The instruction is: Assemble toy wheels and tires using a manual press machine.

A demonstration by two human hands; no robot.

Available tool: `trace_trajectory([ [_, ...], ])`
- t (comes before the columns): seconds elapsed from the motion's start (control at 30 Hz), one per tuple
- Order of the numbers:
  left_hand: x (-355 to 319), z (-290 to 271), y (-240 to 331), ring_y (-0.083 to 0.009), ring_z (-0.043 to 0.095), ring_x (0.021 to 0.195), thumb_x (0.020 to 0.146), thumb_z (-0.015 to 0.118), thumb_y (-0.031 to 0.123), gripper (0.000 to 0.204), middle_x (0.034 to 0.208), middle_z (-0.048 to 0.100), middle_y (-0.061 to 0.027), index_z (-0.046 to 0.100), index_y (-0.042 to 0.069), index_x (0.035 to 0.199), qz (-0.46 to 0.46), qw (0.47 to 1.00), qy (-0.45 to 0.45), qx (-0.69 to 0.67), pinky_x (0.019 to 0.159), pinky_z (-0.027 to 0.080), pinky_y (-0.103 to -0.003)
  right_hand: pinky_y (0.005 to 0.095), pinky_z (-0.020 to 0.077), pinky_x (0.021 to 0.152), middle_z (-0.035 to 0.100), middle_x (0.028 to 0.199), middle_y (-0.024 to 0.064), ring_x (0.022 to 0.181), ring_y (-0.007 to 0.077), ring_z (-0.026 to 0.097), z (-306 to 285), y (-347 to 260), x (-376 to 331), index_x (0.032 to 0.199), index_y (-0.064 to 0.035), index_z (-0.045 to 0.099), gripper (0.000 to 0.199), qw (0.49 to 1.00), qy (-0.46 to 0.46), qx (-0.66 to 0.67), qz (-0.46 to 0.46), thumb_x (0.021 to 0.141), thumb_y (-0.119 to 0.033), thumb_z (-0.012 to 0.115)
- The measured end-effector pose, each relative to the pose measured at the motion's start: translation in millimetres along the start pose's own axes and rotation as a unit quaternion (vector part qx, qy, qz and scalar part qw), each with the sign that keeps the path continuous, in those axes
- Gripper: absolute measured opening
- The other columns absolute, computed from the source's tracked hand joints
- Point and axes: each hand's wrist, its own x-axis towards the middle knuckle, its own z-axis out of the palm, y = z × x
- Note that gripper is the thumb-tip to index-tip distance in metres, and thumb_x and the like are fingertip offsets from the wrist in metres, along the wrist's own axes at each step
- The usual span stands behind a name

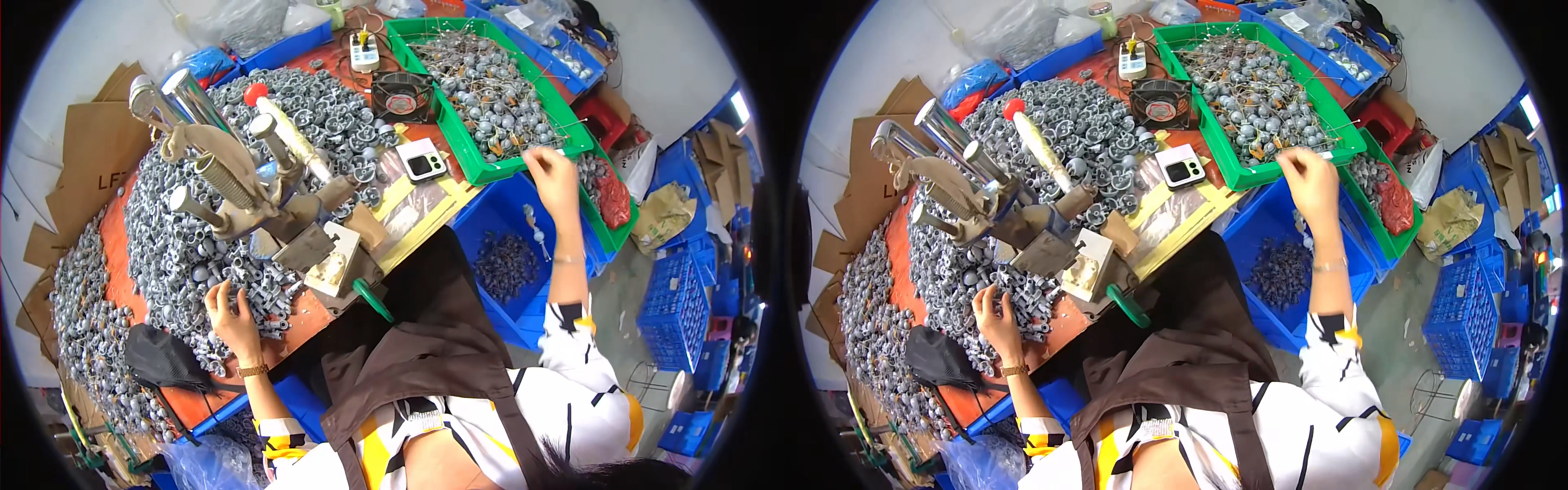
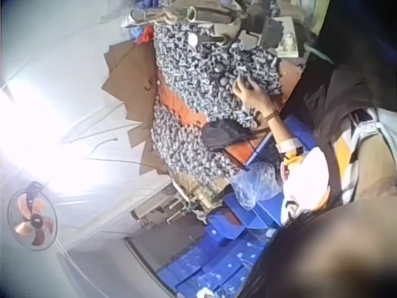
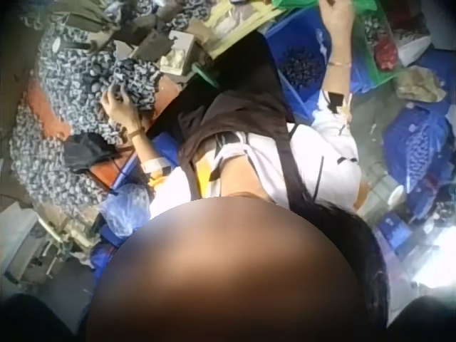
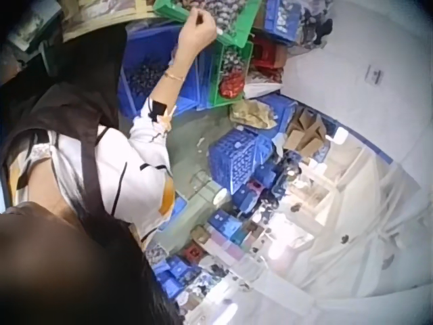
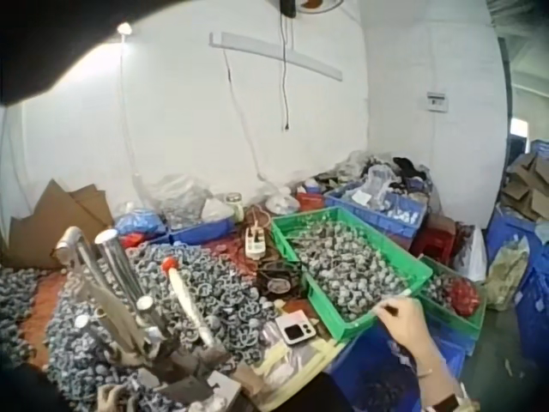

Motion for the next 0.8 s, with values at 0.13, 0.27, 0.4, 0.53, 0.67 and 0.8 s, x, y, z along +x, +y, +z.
trace_trajectory([
  [0.13,3,-3,16,-0.0287,0.059,0.099,0.086,0.066,0.005,0.032,0.111,0.059,-0.0129,0.061,0.003,0.117,0.036,0.999,0.018,0.007,0.086,0.047,-0.036,0.0307,0.0522,0.076,0.072,0.09,0.01,0.084,0.0177,0.068,76,58,84,0.104,0.0001,0.068,0.029,0.999,0.022,0.014,-0.023,0.085,-0.021,0.07],
  [0.27,-12,-19,18,-0.0113,0.06,0.086,0.088,0.064,0.0,0.039,0.11,0.064,-0.0064,0.057,0.002,0.126,-0.064,0.991,-0.027,-0.116,0.075,0.049,-0.025,0.0281,0.0496,0.061,0.069,0.082,0.006,0.066,0.0132,0.062,102,59,141,0.095,-0.0024,0.069,0.027,0.966,-0.151,0.197,0.073,0.086,-0.028,0.07],
  [0.4,-45,-15,53,-0.0102,0.06,0.095,0.09,0.06,-0.003,0.037,0.114,0.063,-0.0057,0.056,-0.001,0.126,-0.134,0.919,-0.118,-0.351,0.083,0.047,-0.023,0.0223,0.0355,0.046,0.049,0.059,-0.0018,0.049,0.007,0.044,63,2,171,0.083,-0.0019,0.067,0.035,0.897,-0.005,0.439,0.055,0.092,-0.036,0.064],
  [0.53,-48,14,94,-0.0194,0.058,0.108,0.087,0.061,-0.003,0.036,0.121,0.062,-0.0101,0.058,-0.001,0.124,-0.01,0.931,-0.162,-0.327,0.096,0.043,-0.032,0.0247,0.0298,0.051,0.045,0.06,-0.0018,0.053,0.0071,0.035,7,-21,168,0.075,-0.0032,0.062,0.041,0.786,0.037,0.617,-0.023,0.091,-0.042,0.064],
  [0.67,-38,37,116,-0.0336,0.057,0.108,0.083,0.066,0.002,0.032,0.113,0.063,-0.0176,0.06,-0.002,0.114,0.096,0.966,-0.134,-0.199,0.093,0.044,-0.038,0.0311,0.0368,0.08,0.054,0.07,0.0061,0.078,0.0197,0.05,-2,-38,111,0.071,-0.0033,0.055,0.038,0.818,0.083,0.563,-0.082,0.1,-0.028,0.051],
  [0.8,-32,42,118,-0.0337,0.057,0.092,0.083,0.067,0.006,0.025,0.097,0.062,-0.0186,0.061,-0.004,0.105,0.075,0.975,-0.141,-0.153,0.079,0.046,-0.037,0.0283,0.0378,0.064,0.046,0.063,0.0039,0.063,0.0165,0.046,7,-53,5,0.077,-0.0046,0.054,0.032,0.819,-0.117,0.561,0.02,0.1,-0.026,0.047],
])
